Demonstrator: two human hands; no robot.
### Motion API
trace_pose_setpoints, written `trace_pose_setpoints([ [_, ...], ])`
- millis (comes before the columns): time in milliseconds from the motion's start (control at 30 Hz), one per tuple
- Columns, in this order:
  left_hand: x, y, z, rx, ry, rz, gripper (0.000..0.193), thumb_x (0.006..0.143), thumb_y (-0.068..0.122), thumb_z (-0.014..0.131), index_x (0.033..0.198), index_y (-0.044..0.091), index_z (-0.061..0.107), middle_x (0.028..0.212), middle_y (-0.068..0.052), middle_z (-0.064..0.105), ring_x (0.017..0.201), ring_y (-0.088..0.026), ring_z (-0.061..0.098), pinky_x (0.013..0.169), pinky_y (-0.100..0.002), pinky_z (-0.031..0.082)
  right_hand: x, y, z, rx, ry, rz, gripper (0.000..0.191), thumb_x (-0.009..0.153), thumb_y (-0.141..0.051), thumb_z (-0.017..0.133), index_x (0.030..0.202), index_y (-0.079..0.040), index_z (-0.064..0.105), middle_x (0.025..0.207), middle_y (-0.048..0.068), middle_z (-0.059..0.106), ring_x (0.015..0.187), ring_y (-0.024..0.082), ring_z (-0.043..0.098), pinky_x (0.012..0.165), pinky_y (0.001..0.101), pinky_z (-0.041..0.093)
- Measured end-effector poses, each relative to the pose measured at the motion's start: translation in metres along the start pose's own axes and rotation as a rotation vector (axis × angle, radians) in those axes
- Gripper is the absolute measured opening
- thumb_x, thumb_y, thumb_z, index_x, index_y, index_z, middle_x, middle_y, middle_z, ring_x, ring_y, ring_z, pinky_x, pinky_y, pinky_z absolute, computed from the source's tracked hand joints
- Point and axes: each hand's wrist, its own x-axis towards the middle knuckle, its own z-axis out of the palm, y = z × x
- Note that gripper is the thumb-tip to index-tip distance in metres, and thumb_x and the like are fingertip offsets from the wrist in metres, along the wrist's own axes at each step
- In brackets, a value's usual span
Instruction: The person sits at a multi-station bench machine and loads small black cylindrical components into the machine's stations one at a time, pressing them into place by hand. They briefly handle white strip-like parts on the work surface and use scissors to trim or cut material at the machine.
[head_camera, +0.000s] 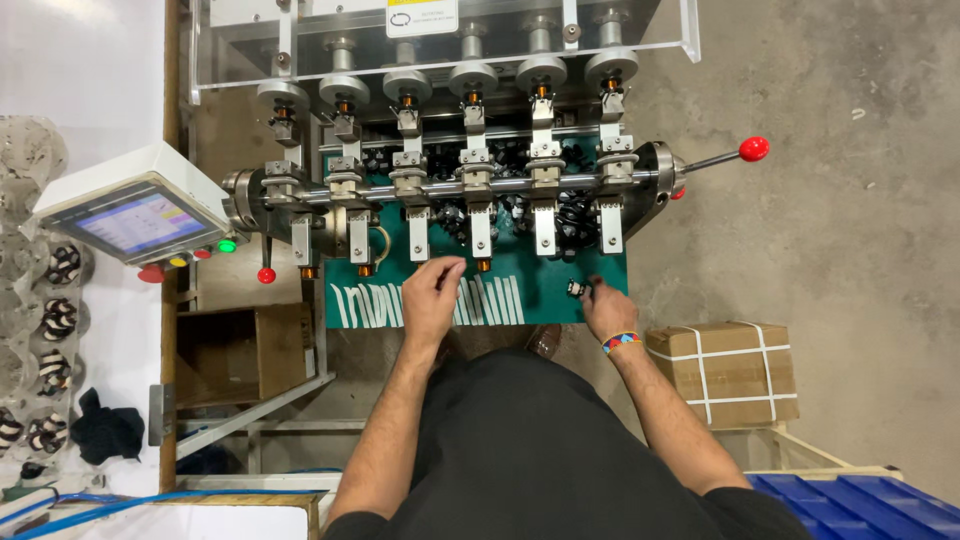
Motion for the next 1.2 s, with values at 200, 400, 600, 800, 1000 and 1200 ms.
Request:
trace_pose_setpoints([
  [200, -0.027, -0.048, 0.009, -0.270, 0.013, -0.697, 0.017, 0.100, 0.021, 0.065, 0.103, 0.005, 0.069, 0.078, -0.003, 0.068, 0.059, -0.012, 0.066, 0.048, -0.027, 0.048, -0.014, -0.033, -0.001, 0.392, -0.163, -0.419, 0.043, 0.091, -0.034, 0.071, 0.123, -0.007, 0.068, 0.115, 0.016, 0.071, 0.106, 0.034, 0.069, 0.088, 0.0427, 0.054],
  [400, -0.011, -0.072, 0.042, -0.684, -0.512, -0.941, 0.016, 0.100, 0.020, 0.061, 0.106, 0.006, 0.066, 0.085, -0.007, 0.070, 0.068, -0.014, 0.068, 0.055, -0.028, 0.056, 0.014, -0.106, 0.040, 0.963, -0.328, -0.301, 0.038, 0.106, -0.034, 0.050, 0.128, -0.004, 0.059, 0.122, 0.003, 0.056, 0.104, 0.022, 0.060, 0.079, 0.0358, 0.055],
  [600, -0.025, -0.078, -0.022, -0.152, -0.534, -0.404, 0.028, 0.094, 0.016, 0.066, 0.120, 0.004, 0.069, 0.100, -0.007, 0.075, 0.080, -0.014, 0.070, 0.068, -0.029, 0.056, 0.006, -0.149, 0.067, 1.609, -0.476, 0.255, 0.035, 0.107, -0.043, 0.050, 0.094, -0.011, 0.047, 0.073, -0.001, 0.044, 0.062, 0.013, 0.046, 0.055, 0.0311, 0.043],
  [800, -0.028, -0.087, -0.076, -0.172, -0.423, -0.281, 0.025, 0.096, 0.018, 0.069, 0.116, 0.005, 0.073, 0.100, -0.007, 0.077, 0.086, -0.016, 0.071, 0.076, -0.030, 0.058, -0.008, -0.150, 0.059, 1.335, -0.364, 0.264, 0.036, 0.106, -0.045, 0.044, 0.106, -0.011, 0.056, 0.075, -0.005, 0.041, 0.063, 0.008, 0.039, 0.056, 0.0269, 0.038],
  [1000, -0.014, -0.072, -0.091, -0.165, -0.517, -0.230, 0.028, 0.094, 0.020, 0.071, 0.120, 0.007, 0.071, 0.110, -0.006, 0.074, 0.096, -0.017, 0.071, 0.079, -0.033, 0.058, 0.008, -0.164, 0.066, 1.420, -0.286, 0.298, 0.034, 0.104, -0.043, 0.045, 0.097, -0.010, 0.054, 0.069, -0.007, 0.038, 0.056, 0.007, 0.032, 0.050, 0.0260, 0.029],
  [1200, 0.003, -0.031, -0.118, -0.183, -0.577, 0.307, 0.042, 0.089, 0.013, 0.076, 0.129, 0.008, 0.066, 0.136, -0.014, 0.063, 0.128, -0.032, 0.061, 0.106, -0.040, 0.051, -0.035, -0.164, 0.044, 1.576, -0.708, 0.389, 0.040, 0.101, -0.048, 0.044, 0.085, -0.013, 0.053, 0.061, -0.009, 0.030, 0.051, 0.006, 0.028, 0.047, 0.0255, 0.026],
])
